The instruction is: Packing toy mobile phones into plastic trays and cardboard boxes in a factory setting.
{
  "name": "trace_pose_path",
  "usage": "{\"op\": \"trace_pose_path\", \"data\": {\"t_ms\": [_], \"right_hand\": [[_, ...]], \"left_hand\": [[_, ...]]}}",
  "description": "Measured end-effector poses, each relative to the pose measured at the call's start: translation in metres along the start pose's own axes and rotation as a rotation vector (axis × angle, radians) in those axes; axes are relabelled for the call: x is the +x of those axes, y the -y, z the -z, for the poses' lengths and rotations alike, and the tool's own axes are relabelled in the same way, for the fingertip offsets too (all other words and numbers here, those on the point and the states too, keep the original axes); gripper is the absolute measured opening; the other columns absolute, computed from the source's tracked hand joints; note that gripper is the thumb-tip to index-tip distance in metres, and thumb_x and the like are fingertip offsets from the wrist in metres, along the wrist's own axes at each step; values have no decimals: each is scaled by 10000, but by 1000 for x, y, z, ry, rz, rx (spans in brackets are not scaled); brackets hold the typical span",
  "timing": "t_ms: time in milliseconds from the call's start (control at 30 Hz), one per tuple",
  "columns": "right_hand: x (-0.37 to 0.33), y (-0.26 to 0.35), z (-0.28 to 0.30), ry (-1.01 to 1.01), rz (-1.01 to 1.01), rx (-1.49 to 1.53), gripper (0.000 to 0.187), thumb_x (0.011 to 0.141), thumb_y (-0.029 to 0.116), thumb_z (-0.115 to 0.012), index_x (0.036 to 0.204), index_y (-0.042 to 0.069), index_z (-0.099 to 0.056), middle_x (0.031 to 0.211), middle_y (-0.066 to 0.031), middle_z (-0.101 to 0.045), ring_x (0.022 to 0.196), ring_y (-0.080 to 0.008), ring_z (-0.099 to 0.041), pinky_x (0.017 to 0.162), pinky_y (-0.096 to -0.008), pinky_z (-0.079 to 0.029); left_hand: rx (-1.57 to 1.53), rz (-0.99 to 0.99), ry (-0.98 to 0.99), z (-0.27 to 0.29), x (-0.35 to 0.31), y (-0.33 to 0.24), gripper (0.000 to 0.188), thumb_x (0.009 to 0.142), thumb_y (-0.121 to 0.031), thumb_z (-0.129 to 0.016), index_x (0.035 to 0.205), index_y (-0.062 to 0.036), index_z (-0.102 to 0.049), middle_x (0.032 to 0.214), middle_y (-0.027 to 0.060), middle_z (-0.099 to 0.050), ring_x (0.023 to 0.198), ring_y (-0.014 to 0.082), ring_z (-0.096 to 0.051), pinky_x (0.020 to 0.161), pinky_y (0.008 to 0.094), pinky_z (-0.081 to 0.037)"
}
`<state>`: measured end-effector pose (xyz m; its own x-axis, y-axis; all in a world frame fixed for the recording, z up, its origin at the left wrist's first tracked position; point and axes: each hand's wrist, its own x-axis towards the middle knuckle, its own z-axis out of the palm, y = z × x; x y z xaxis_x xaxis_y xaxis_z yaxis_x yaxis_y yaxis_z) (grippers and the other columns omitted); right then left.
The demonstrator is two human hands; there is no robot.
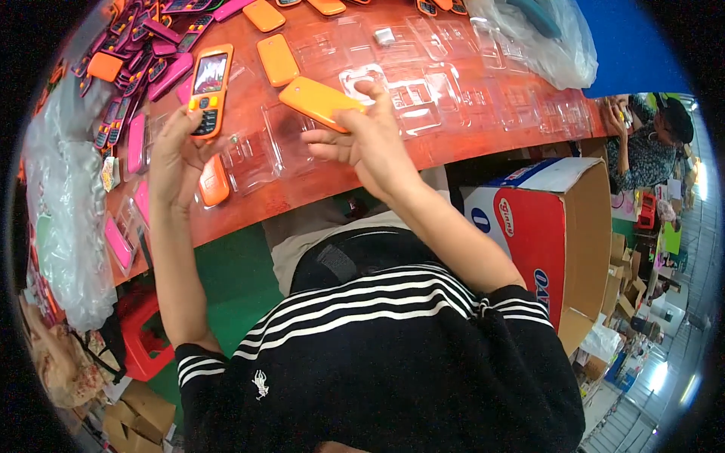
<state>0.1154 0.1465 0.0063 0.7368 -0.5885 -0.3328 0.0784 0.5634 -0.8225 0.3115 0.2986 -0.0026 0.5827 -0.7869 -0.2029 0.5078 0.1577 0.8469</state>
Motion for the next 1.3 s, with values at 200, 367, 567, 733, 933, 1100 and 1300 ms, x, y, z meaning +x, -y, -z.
{"op": "trace_pose_path", "data": {"t_ms": [200,367,567,733,933,1100,1300], "right_hand": [[-10,-18,-23,15,-63,43,453,899,70,-473,1279,69,-226,1140,-183,-482,993,-300,-587,806,-352,-531],[-17,-8,-19,180,-132,-368,467,897,123,-530,1292,29,-300,924,-135,-588,784,-213,-651,657,-277,-551],[3,-4,-12,234,-161,-908,339,863,196,-589,1132,6,-508,629,-57,-593,415,-79,-518,382,-204,-394],[12,17,-9,174,49,-979,302,859,270,-597,991,-1,-598,677,-26,-607,474,-53,-518,416,-200,-390],[52,55,9,268,374,-873,394,875,319,-572,1139,27,-556,880,-21,-620,764,-49,-543,607,-209,-428],[41,85,25,385,290,-799,411,856,289,-601,1187,55,-536,879,-20,-630,734,-55,-582,573,-208,-455],[40,84,44,560,237,-598,407,876,253,-565,1228,59,-498,1080,-63,-603,737,-56,-548,602,-177,-421]], "left_hand": [[-76,6,-8,-16,-10,15,208,869,-113,-514,1013,37,-499,869,131,-622,735,229,-656,616,294,-579],[-47,-13,-6,-7,-10,16,213,867,-114,-519,1021,32,-500,855,128,-627,725,216,-656,603,288,-578],[-3,37,-47,-11,-13,26,227,877,-132,-517,1046,19,-498,861,111,-626,714,186,-651,600,273,-573],[33,62,2,-25,-17,30,283,879,-152,-534,1096,18,-470,903,113,-611,713,164,-642,596,261,-565],[151,38,77,-66,-17,36,308,885,-129,-529,1143,40,-515,953,88,-606,713,157,-637,579,245,-556],[51,137,184,-81,-7,38,297,889,-167,-522,1115,26,-534,850,101,-623,686,169,-642,579,252,-556],[-660,428,427,-97,-8,80,343,927,-234,-457,1121,46,-496,922,171,-615,697,266,-660,560,290,-578]]}}
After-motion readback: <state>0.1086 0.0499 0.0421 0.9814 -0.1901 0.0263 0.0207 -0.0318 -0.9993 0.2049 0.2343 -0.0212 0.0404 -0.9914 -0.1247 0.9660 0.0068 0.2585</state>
